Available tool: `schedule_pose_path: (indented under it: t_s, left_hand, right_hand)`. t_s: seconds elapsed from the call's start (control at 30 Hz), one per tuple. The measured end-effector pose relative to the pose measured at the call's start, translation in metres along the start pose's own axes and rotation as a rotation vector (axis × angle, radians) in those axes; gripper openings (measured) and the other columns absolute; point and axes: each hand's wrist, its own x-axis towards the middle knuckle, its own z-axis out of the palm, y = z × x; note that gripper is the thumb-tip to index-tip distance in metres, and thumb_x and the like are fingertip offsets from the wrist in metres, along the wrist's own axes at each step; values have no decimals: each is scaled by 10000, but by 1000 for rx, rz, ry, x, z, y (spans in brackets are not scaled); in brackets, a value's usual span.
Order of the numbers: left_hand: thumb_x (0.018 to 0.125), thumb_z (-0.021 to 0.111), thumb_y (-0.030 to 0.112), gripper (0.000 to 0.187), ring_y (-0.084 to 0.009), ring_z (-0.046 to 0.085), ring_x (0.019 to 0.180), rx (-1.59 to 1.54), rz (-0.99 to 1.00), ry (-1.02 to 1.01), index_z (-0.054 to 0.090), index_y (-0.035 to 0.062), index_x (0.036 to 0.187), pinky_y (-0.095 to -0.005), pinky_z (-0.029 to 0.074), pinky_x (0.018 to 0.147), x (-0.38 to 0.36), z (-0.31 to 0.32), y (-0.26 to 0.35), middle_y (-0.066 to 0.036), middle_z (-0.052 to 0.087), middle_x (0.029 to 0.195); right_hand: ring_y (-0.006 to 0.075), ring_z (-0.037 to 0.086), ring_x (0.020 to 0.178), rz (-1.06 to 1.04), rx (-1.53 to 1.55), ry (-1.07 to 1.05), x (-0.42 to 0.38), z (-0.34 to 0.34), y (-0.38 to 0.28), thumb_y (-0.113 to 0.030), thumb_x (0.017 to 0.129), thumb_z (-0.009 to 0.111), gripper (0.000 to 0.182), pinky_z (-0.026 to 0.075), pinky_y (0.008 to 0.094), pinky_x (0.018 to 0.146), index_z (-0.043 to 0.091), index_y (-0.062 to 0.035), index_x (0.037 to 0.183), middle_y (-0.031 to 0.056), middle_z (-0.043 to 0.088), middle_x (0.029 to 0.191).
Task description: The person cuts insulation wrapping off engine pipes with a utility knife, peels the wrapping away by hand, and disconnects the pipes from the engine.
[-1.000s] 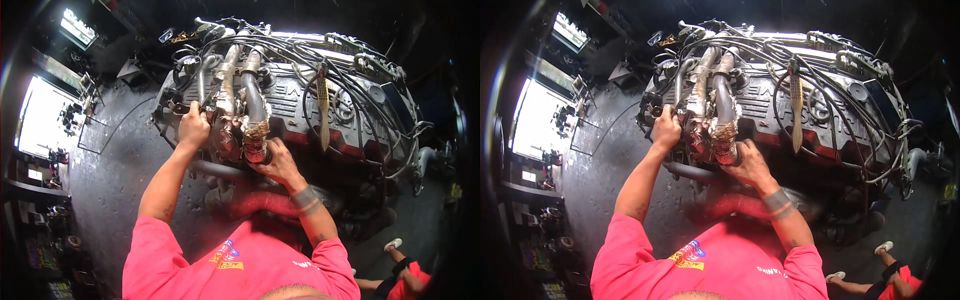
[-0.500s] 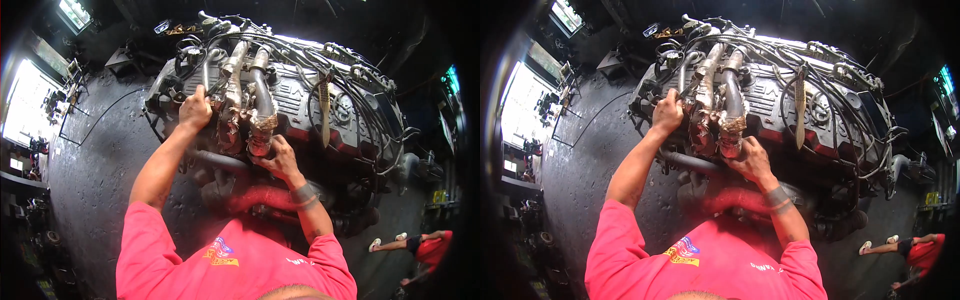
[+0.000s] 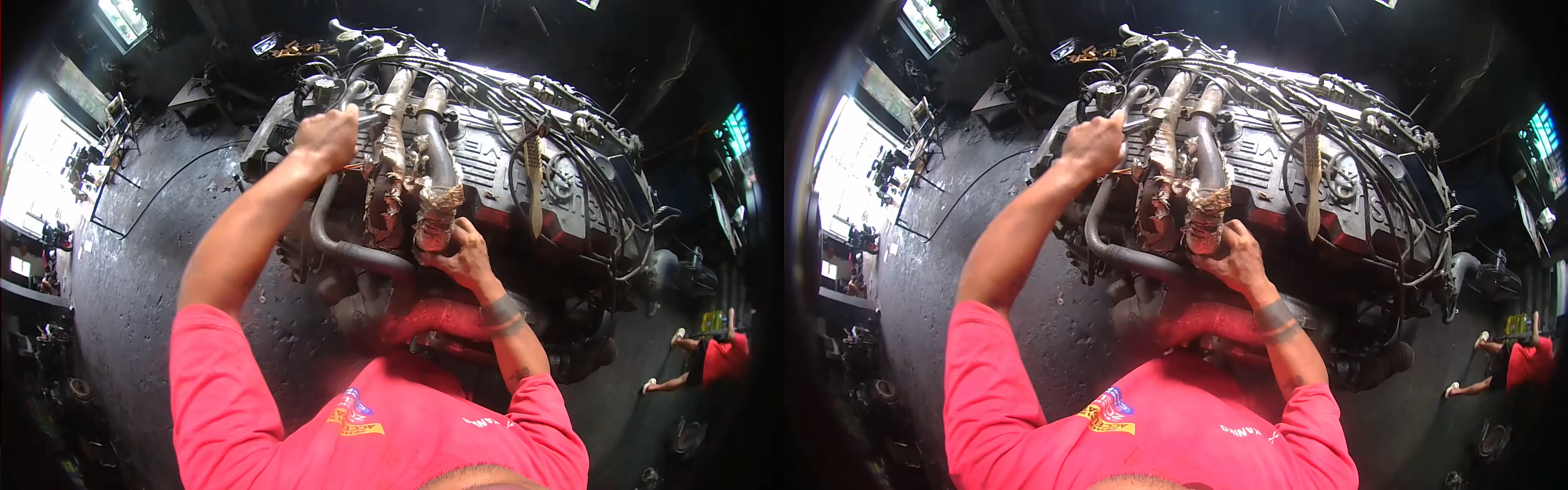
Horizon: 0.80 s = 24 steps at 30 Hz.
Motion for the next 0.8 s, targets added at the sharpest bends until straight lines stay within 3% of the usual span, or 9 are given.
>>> schedule_pose_path:
  t_s: [0.1, 0.23, 0.3, 0.37, 0.5, 0.7, 0.8]
  left_hand:
    - [758, 529, 56, 202, -328, 659, 827, 160, 160, -54, 565, 25, 954, -412, 534, 714, 17, -27, -6, -186, 659, 894]
    - [735, 549, 69, 153, -301, 658, 849, 317, 291, -143, 651, 20, 838, -395, 533, 709, 49, -52, -1, -203, 649, 959]
    - [740, 558, 82, 165, -307, 656, 845, 315, 278, -149, 624, 7, 871, -401, 531, 702, 48, -48, 1, -200, 650, 933]
    - [784, 577, 144, 198, -360, 634, 792, 157, 197, 11, 531, 17, 929, -456, 505, 686, 30, -22, -10, -196, 642, 838]
    - [841, 544, 187, 212, -433, 600, 802, -179, -136, 207, 473, 33, 967, -516, 461, 707, -24, 38, -10, -253, 619, 838]
    - [841, 545, 176, 202, -443, 606, 747, -362, -111, 249, 452, 39, 956, -516, 474, 667, -22, 68, -10, -244, 624, 787]
    - [837, 546, 164, 210, -422, 624, 748, -227, -113, 213, 453, 25, 964, -497, 498, 684, -20, 51, -1, -238, 632, 793]
  right_hand:
    - [260, 574, 790, -19, -3, 18, 0, 0, -1, -324, 620, 778, 390, 483, 378, 703, 647, -86, 899, 85, 550, 862]
    - [263, 574, 795, 31, 15, 2, 2, -1, -3, -339, 615, 781, 399, 481, 381, 702, 648, -78, 885, 87, 544, 856]
    - [264, 575, 797, 33, 16, -2, 0, -2, -2, -349, 613, 780, 406, 481, 382, 702, 648, -76, 882, 87, 543, 857]
    - [268, 575, 798, 31, -31, -26, 0, 0, 4, -369, 611, 777, 421, 478, 389, 708, 648, -75, 883, 89, 545, 873]
    - [283, 584, 837, 91, 20, -51, 0, -5, 2, -376, 613, 772, 471, 483, 398, 737, 643, -83, 959, 100, 550, 912]
    - [288, 580, 849, 80, 11, -62, -2, -4, 4, -370, 621, 762, 472, 482, 398, 743, 635, -70, 963, 109, 546, 914]
    - [287, 573, 829, 67, -15, -52, 2, -2, 3, -363, 617, 763, 451, 478, 399, 736, 632, -57, 922, 108, 538, 892]
